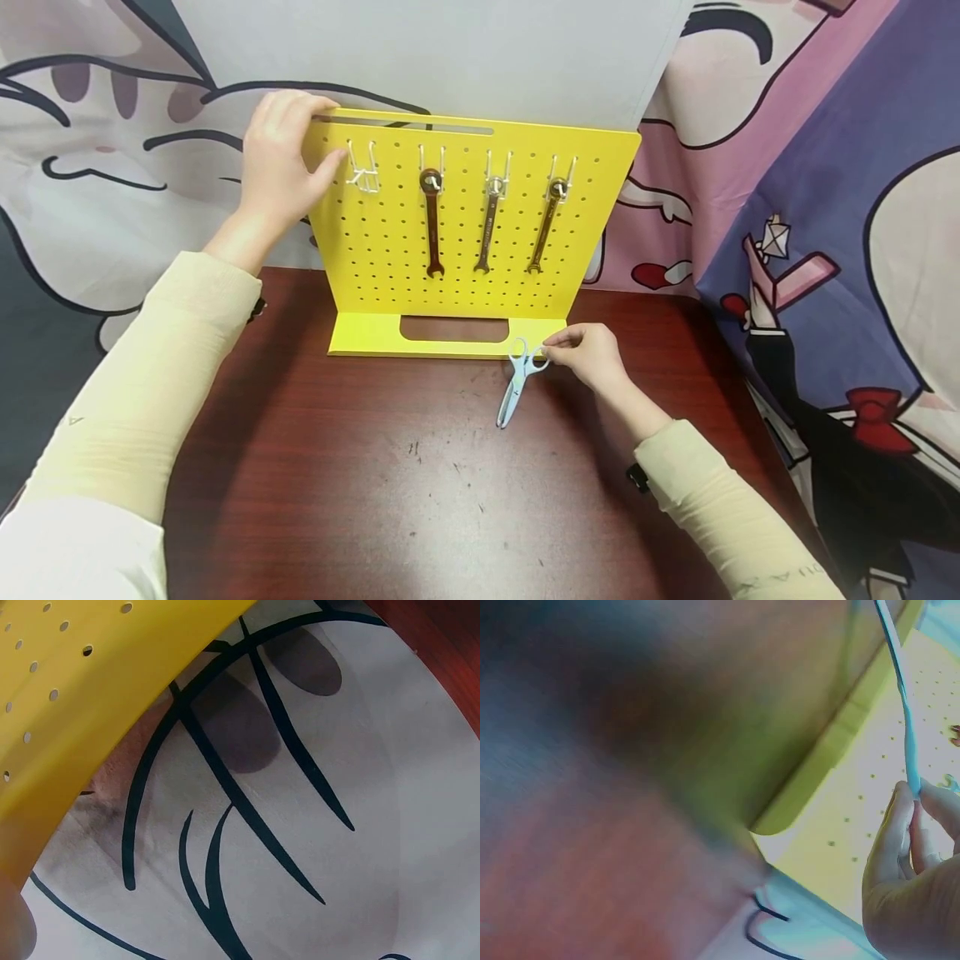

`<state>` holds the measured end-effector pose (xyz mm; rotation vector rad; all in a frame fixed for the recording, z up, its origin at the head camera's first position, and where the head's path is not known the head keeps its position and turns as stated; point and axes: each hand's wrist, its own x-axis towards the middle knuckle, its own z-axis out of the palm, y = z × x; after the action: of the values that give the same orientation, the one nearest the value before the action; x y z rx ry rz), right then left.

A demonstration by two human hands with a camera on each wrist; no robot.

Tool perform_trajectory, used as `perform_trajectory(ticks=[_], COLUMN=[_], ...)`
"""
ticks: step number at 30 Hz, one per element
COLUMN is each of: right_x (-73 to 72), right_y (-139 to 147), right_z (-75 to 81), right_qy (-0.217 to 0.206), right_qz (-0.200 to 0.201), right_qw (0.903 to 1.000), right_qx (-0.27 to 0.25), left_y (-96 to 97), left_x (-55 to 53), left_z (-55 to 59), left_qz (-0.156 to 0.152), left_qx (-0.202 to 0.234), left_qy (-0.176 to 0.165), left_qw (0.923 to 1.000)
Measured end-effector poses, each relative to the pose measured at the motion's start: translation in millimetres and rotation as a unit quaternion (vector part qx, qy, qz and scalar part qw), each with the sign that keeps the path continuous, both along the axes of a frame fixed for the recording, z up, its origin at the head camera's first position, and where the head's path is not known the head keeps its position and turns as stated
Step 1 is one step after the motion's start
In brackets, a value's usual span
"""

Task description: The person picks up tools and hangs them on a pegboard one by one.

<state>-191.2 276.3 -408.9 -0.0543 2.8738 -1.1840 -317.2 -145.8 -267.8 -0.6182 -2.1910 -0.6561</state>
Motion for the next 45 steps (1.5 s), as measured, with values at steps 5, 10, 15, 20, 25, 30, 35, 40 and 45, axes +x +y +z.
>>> perform_trajectory(ticks=[5, 10, 15, 20, 25, 30, 35, 40, 45], right_x=[-3.3, -10.6, -17.1, -22.6, -30.6, -39.0, -44.8, -50.2, -57.5], right_y=[-9, -22, -38, -58, -81, -103, -124, -143, -161], right_z=[22.0, 45.7, 72.5, 99.7, 130.7, 161.9, 182.9, 194.3, 198.2], right_qy=[0.028, 0.063, 0.099, 0.125, 0.143, 0.163, 0.167, 0.18, 0.198], right_qz=[0.01, 0.018, 0.033, 0.052, 0.059, 0.066, 0.08, 0.105, 0.138], right_qw=[0.9995, 0.9978, 0.9945, 0.9908, 0.9875, 0.9833, 0.9801, 0.974, 0.9658], right_qx=[0.003, 0.011, 0.01, -0.005, -0.028, -0.047, -0.071, -0.088, -0.093], left_y=[0.0, -0.7, -1.3, -1.1, -1.0, -1.0, -0.5, 0.2, -0.3], left_x=[0.6, 1.2, 0.4, 0.0, 0.1, -0.5, -0.4, -0.6, -0.7], left_z=[-0.7, -1.9, -3.1, -3.7, -3.7, -1.9, -1.1, -1.0, -0.7], left_qz=[0.001, 0.003, 0.001, 0.0, 0.002, 0.0, 0.0, -0.001, -0.004], left_qx=[-0.001, -0.001, 0.002, 0.003, 0.003, 0.003, 0.002, 0.001, 0.002], left_qy=[-0.005, -0.005, -0.003, -0.003, -0.002, 0.007, 0.007, 0.006, 0.01], left_qw=[1.0, 1.0, 1.0, 1.0, 1.0, 1.0, 1.0, 1.0, 0.9999])
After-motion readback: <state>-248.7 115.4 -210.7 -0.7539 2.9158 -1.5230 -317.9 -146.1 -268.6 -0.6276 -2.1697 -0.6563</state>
